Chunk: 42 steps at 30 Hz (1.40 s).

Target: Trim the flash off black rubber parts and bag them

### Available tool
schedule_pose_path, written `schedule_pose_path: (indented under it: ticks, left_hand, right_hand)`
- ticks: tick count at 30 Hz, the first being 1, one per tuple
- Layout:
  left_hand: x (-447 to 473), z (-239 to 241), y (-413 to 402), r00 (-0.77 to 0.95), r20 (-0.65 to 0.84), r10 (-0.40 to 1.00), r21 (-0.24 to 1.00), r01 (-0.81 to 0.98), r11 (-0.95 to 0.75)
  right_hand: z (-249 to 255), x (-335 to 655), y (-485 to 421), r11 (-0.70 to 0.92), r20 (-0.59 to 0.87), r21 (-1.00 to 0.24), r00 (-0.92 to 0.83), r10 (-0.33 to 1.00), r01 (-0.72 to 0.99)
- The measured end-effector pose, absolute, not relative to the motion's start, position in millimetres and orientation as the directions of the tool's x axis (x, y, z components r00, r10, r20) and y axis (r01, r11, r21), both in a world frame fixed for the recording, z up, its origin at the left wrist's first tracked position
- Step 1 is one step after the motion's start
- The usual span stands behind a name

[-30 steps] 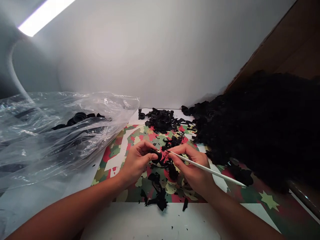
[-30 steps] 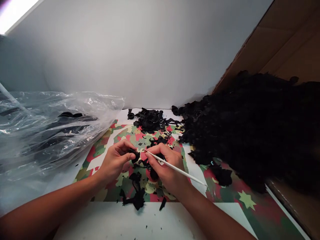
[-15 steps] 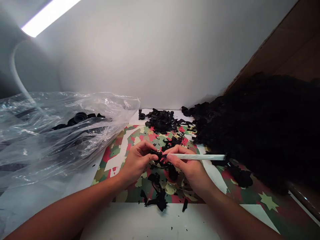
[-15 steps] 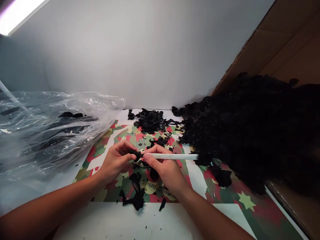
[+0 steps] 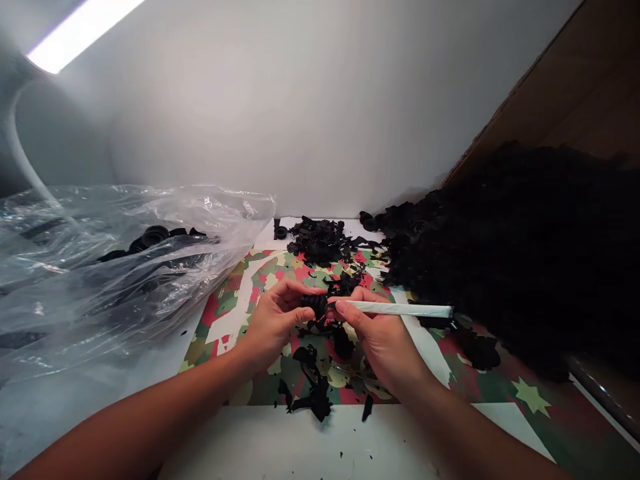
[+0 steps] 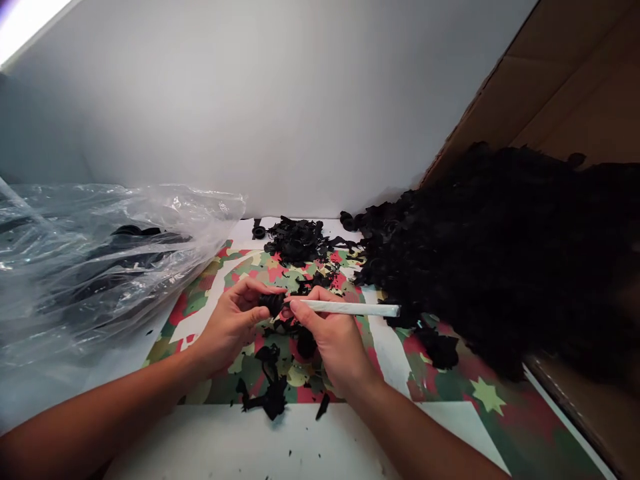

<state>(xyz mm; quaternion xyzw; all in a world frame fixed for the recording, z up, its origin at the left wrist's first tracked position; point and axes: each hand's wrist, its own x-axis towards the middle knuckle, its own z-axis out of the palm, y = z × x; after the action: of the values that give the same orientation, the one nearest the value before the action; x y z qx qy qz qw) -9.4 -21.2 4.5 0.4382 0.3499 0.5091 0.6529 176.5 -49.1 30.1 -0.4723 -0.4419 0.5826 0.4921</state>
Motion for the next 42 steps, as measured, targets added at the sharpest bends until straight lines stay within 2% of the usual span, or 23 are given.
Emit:
schedule_pose_path:
  ticks: [3, 6, 10, 12, 14, 21, 26, 29, 32, 34, 38, 42]
  left_hand:
    - [-7.0, 2.2, -21.6, 0.246, -0.024, 0.969, 0.895, -0.426, 0.131]
    - [-8.0, 2.2, -22.2, 0.26, -0.017, 0.966, 0.897, -0.422, 0.129]
    - [-12.0, 6.4, -24.0, 0.278, 0.146, 0.95, 0.979, -0.181, -0.098]
    - [-12.9, 8.8, -25.9, 0.268, 0.235, 0.934, 0.972, -0.059, -0.227]
    - [-12.8, 10.3, -28.1, 0.239, 0.272, 0.932, 0.96, -0.004, -0.279]
    - [-16.1, 9.7, -25.4, 0.23, 0.248, 0.941, 0.961, 0.064, -0.269]
    - [-18.3, 10.4, -24.1, 0.249, 0.218, 0.944, 0.976, -0.031, -0.217]
    - [-17.8, 12.8, -26.3, 0.26, 0.198, 0.945, 0.98, -0.072, -0.186]
    - [-17.0, 14.0, -26.7, 0.271, 0.134, 0.953, 0.991, -0.047, -0.126]
    - [-16.7, 13.6, -25.6, 0.278, 0.086, 0.957, 0.996, -0.026, -0.082]
    - [-16.6, 12.0, -22.4, 0.317, 0.027, 0.948, 0.999, -0.028, -0.019]
    - [-16.9, 12.1, -21.6, 0.327, 0.013, 0.945, 1.0, -0.008, -0.011]
  right_hand:
    - [29.6, 175.8, -48.3, -0.161, -0.141, -0.956, -0.098, 0.985, -0.243]
    - [29.2, 175.5, -47.1, -0.223, -0.195, -0.922, -0.12, 0.973, -0.315]
    - [29.6, 174.3, -47.5, -0.238, -0.208, -0.91, -0.121, 0.971, -0.338]
    - [29.4, 173.5, -48.8, -0.21, -0.182, -0.92, -0.114, 0.977, -0.331]
    - [28.7, 173.0, -50.1, -0.184, -0.156, -0.929, -0.11, 0.982, -0.32]
    - [31.7, 174.9, -49.7, -0.186, -0.168, -0.925, -0.084, 0.982, -0.331]
    - [38.2, 175.4, -50.1, -0.224, -0.194, -0.904, -0.119, 0.974, -0.364]
    - [39.0, 177.6, -49.3, -0.202, -0.167, -0.94, -0.147, 0.975, -0.274]
    - [38.7, 181.4, -46.6, -0.108, -0.093, -0.991, -0.183, 0.979, -0.076]
    - [39.3, 184.0, -44.9, 0.043, 0.032, -0.997, -0.176, 0.984, 0.06]
    - [42.5, 188.3, -44.1, 0.406, 0.364, -0.875, -0.194, 0.911, 0.263]
    - [43.2, 191.4, -45.0, 0.558, 0.454, -0.766, -0.347, 0.821, 0.318]
